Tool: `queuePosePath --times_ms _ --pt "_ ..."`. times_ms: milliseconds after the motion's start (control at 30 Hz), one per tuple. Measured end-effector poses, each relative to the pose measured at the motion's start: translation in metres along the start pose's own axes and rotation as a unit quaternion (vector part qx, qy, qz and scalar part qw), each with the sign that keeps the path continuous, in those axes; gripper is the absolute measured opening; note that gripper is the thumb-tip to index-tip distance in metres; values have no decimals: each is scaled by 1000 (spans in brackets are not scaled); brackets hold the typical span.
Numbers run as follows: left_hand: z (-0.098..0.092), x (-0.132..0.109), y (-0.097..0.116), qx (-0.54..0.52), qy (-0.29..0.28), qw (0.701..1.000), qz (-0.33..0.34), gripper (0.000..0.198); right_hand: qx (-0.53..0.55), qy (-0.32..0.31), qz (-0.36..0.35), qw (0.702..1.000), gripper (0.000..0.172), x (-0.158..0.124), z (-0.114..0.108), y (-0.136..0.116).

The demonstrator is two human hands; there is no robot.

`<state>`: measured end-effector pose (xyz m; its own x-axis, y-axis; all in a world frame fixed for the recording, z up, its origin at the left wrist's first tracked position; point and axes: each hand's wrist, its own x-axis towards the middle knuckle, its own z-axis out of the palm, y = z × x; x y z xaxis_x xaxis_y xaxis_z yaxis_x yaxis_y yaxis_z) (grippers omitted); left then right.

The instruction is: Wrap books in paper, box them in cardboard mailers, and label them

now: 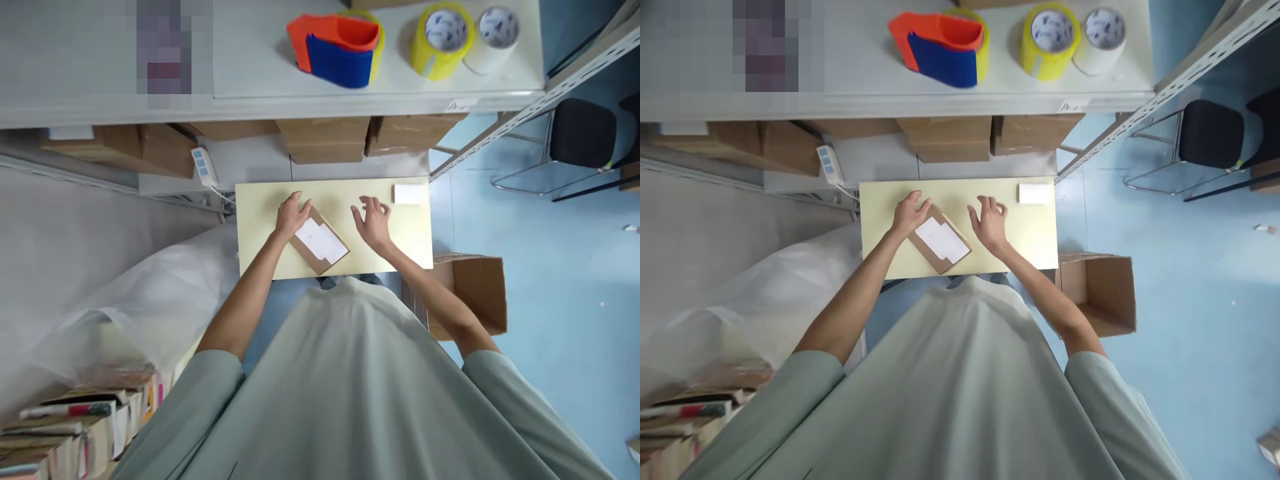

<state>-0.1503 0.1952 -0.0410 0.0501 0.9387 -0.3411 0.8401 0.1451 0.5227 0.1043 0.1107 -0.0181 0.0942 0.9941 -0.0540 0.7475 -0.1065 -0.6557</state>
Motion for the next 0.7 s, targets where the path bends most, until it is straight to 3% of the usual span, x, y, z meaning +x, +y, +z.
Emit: queuePosePath --times_ms 67,100,200,300,400,467,533,700 --pt "12 5 -9 28 -39 998 -27 60 65 -58 143 986 56 -43 23 22" --pt "17 7 -12 40 -55 997 -38 62 113 -90 224 964 56 -59 32 30" --pt "26 11 -15 68 -92 991 -66 68 306 -175 407 842 63 -92 49 40" --pt "30 11 -15 84 -113 987 -74 74 452 -204 485 721 67 -104 58 36" --pt "29 7 -14 87 -108 988 -64 75 520 -200 495 667 67 -105 60 28" --pt "25 3 -14 83 -97 990 -57 72 538 -194 490 657 66 -104 58 24" --pt "18 -4 -14 72 -78 993 -46 68 545 -174 479 666 61 -104 53 23" --pt "1 -35 -12 39 -27 999 -18 58 551 -78 339 759 45 -105 29 29"
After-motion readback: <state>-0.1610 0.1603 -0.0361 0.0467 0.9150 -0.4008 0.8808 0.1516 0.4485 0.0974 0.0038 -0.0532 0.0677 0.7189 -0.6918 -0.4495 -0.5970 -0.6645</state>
